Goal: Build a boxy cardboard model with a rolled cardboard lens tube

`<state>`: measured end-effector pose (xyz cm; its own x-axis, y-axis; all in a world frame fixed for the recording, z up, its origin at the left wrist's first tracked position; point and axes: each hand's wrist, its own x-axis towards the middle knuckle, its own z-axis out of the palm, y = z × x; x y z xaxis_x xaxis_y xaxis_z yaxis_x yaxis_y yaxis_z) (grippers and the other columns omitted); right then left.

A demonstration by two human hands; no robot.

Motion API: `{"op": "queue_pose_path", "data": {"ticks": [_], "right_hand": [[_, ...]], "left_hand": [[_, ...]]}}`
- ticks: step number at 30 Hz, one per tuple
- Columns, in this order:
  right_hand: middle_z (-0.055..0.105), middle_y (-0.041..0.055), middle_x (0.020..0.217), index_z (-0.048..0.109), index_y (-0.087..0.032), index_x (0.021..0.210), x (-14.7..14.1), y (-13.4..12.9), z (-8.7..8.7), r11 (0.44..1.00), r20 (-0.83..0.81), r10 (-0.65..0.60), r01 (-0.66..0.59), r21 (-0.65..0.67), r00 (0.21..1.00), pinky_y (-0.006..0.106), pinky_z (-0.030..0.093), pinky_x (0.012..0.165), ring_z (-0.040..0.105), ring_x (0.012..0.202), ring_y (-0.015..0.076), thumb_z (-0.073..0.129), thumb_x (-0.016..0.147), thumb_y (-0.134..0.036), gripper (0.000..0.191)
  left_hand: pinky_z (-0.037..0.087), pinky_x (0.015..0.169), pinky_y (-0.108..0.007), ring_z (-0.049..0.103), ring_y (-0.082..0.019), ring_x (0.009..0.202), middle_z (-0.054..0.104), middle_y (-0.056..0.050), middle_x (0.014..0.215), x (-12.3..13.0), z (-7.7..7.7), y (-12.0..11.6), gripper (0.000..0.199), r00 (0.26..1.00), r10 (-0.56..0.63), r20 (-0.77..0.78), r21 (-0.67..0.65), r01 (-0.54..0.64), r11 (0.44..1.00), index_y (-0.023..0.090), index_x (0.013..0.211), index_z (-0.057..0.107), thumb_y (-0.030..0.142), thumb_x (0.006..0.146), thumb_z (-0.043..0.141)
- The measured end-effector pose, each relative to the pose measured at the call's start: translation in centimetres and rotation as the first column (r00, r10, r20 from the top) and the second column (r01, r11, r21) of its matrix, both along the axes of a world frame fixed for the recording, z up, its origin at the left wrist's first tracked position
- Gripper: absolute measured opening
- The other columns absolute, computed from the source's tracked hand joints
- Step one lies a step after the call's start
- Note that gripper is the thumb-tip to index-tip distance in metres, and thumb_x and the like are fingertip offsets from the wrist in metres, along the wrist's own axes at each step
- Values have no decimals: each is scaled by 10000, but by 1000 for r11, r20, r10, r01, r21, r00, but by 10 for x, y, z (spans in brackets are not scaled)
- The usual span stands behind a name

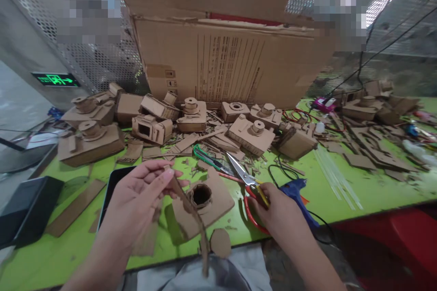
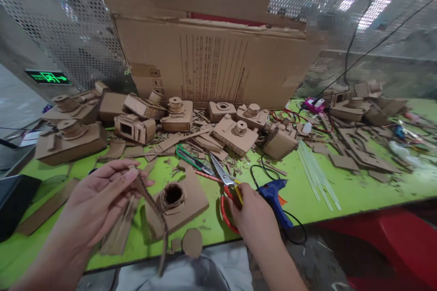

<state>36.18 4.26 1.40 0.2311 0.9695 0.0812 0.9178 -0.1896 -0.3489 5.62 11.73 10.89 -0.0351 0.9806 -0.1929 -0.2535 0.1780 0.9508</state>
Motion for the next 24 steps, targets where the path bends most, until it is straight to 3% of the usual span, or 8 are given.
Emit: {"op": "queue_pose_path", "data": {"ticks": [3,7,10,13,19,24], "right_hand": [[841,167,999,744,-172,1148,-1,1,-2,997,33,67,-68,34,997,370,575,703,813,830,329,628,1047,-406,280],[848,166,1181,788,-197,1195,-16,-3,24,964,-86,166,-143,223,982,432,635,950,813,1093,340,551,1118,-463,365],[822,165,1299,722,-187,1416,-37,-1,40,950,-256,226,-155,271,940,455,639,1019,797,1176,331,547,1129,-488,451],[785,152,1391,650,-206,1532,-56,10,39,919,-346,361,-269,288,866,470,635,1070,771,1244,308,549,1132,-395,453],[812,145,1283,741,-194,1361,-70,29,23,859,-283,443,-312,406,851,455,656,1029,786,1157,273,506,1080,-146,370],[832,105,1054,779,-199,1138,-73,24,29,842,-266,461,-322,433,847,414,666,916,786,998,268,578,1078,-145,216]], "left_hand": [[676,700,-255,842,-242,858,845,-66,873,3,-7,0,487,993,86,86,63,-92,994,180,934,714,393,657,1054],[715,853,-359,844,-268,1008,847,-56,955,9,-22,-4,398,977,165,132,105,-180,978,200,946,690,363,752,997],[715,925,-409,839,-282,1082,856,-59,1022,11,-35,-8,330,977,192,93,144,-204,968,214,984,675,350,836,937],[710,953,-393,843,-271,1082,865,-69,1087,10,-47,-15,317,985,174,13,131,-175,976,220,1029,663,363,885,907],[661,989,-270,828,-219,1123,869,-82,1154,5,-60,-38,268,973,160,-165,160,-134,978,229,1028,681,383,934,879],[654,1038,-330,827,-265,1127,863,-89,1210,5,-67,-59,257,903,134,-408,251,-30,968,250,1138,811,341,907,878]]}}
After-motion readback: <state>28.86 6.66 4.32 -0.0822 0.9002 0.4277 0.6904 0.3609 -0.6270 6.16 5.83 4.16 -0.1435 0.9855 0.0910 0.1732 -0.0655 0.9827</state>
